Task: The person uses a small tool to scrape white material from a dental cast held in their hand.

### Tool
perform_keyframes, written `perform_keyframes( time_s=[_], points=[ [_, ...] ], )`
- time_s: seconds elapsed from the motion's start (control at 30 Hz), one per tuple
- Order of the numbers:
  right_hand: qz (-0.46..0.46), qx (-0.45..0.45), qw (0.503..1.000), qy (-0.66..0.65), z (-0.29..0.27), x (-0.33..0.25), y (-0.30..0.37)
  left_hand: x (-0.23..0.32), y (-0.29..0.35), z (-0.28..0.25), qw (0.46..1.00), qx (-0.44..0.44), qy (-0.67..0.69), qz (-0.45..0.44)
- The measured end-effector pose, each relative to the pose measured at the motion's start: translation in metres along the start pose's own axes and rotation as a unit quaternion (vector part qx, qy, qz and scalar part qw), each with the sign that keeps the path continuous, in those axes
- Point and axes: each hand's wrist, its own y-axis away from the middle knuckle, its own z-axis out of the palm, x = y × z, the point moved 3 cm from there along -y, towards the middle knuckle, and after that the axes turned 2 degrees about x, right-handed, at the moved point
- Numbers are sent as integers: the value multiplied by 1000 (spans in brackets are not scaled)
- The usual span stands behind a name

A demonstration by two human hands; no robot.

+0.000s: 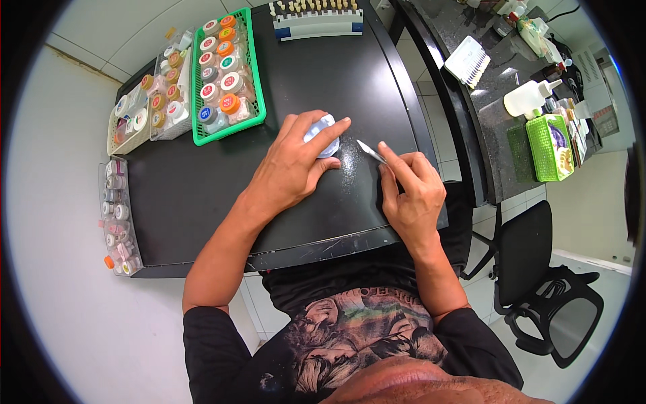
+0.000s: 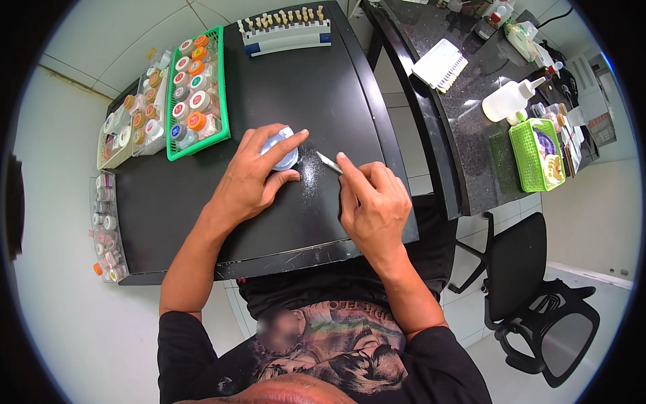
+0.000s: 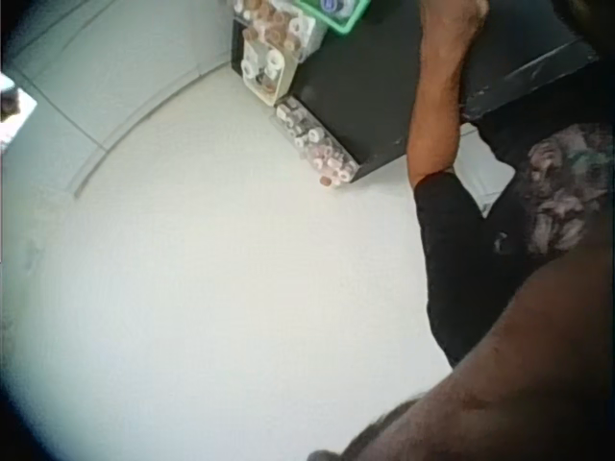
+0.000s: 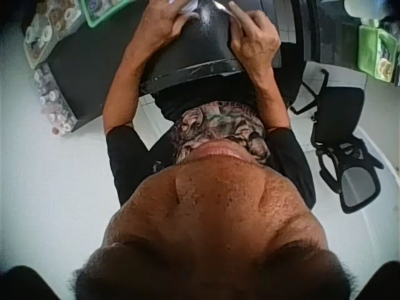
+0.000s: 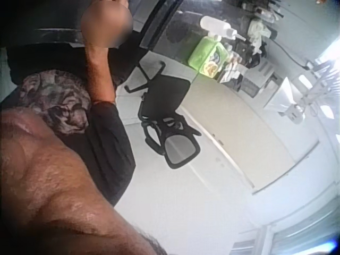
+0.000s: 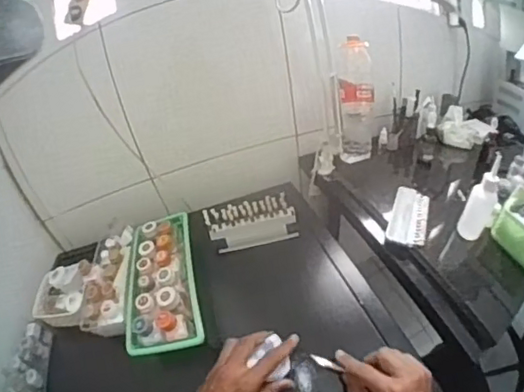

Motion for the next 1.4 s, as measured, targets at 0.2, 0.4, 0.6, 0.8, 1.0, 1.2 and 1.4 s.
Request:
perform_keyframes(
  time_s=[0.2,0.4,0.6,0.8,1.0,1.2,1.4],
  points=[
    [35,-15,999,-32,1,0,1,-5,-1,-4,999,-4,39,-16],
    [40,-13,998,-39,-1,-2,0,-10,2,-1,999,-14,11,-29],
    [47,4,997,-67,-3,1,1,-3,-3,-3,996,16,86,-35],
    [81,16,988,-132,-10,1,-1,-7,7,8,950,35,299,-85],
    [126,-9,969,-210,-11,10,-6,-10,5,18,903,53,418,-90],
    [93,-117,945,-292,3,-3,-60,-21,7,18,899,98,405,-135],
    [83,-147,943,-288,34,3,-86,-27,1,10,950,90,272,-121]
  ],
)
